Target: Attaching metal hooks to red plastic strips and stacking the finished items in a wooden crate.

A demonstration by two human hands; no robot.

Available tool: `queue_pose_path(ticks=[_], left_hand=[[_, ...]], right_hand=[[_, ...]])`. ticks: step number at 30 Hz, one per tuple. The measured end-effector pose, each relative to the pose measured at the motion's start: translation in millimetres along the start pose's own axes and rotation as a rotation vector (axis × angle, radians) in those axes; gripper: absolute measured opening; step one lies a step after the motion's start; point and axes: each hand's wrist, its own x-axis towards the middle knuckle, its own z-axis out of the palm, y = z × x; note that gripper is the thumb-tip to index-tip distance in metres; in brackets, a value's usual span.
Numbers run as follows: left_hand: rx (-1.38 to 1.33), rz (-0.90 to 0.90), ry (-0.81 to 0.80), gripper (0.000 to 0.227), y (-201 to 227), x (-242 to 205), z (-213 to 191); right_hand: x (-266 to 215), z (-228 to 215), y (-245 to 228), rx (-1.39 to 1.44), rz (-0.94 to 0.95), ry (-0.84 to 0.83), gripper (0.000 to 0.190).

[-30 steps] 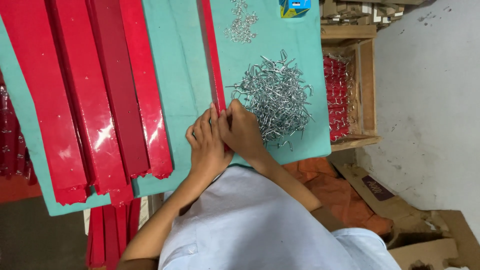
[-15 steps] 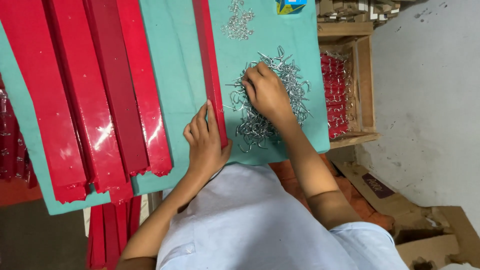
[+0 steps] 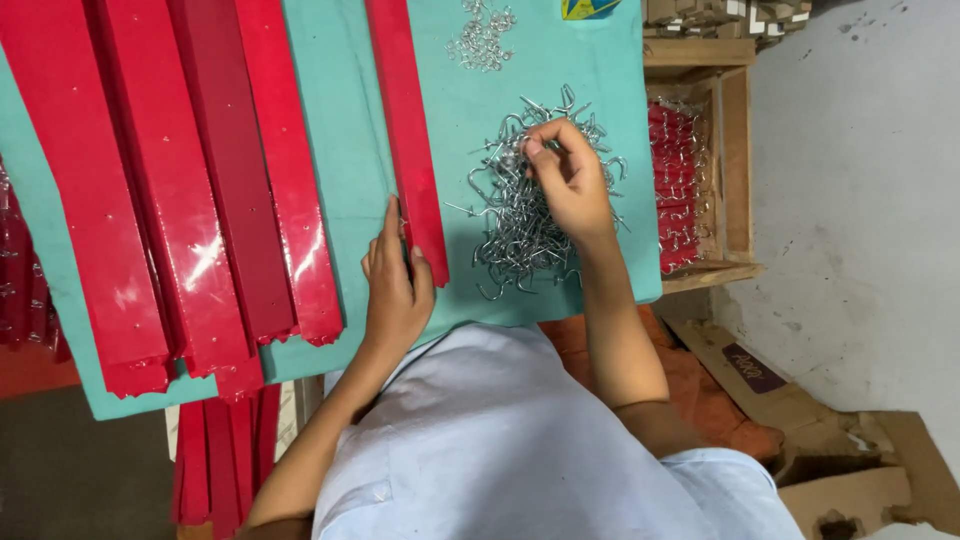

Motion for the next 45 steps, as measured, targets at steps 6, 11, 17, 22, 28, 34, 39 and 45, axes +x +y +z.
queue_pose_path(ticks=[6,11,17,22,28,34,39,45], left_hand=[[0.062,0.002,-0.037,0.067,10,1,-3],[0.059,0.018,-0.045,0.076,11,0,-5],[0.119,0.050,-0.060,0.095,12,-1,-5],[0.276,0.073,-0.069,0.115,6,-1,-7],[0.357,0.077,-0.088,0.114,6,-2,-12],[0.383,0.110,-0.038,0.113,3,-4,-11],[0.419,0.155,-0.007,0.122,-1,-4,-10],[0.429,0.160,0.003,0.116,3,-4,-11]], right_hand=[[-4,-3,-6,0.275,0.059,0.026,0.013],[-10,-15,-15,0.091,-0.044,0.014,0.012],[-10,-25,-4,0.254,0.136,-0.001,0.010],[-12,-16,-22,0.229,0.150,-0.068,0.008],[-29,18,-41,0.330,0.283,-0.257,0.018],[-49,44,-38,0.039,0.207,-0.420,0.007],[-56,47,-48,-0.120,0.164,-0.533,0.024],[-59,46,-56,-0.274,0.027,-0.479,0.013]])
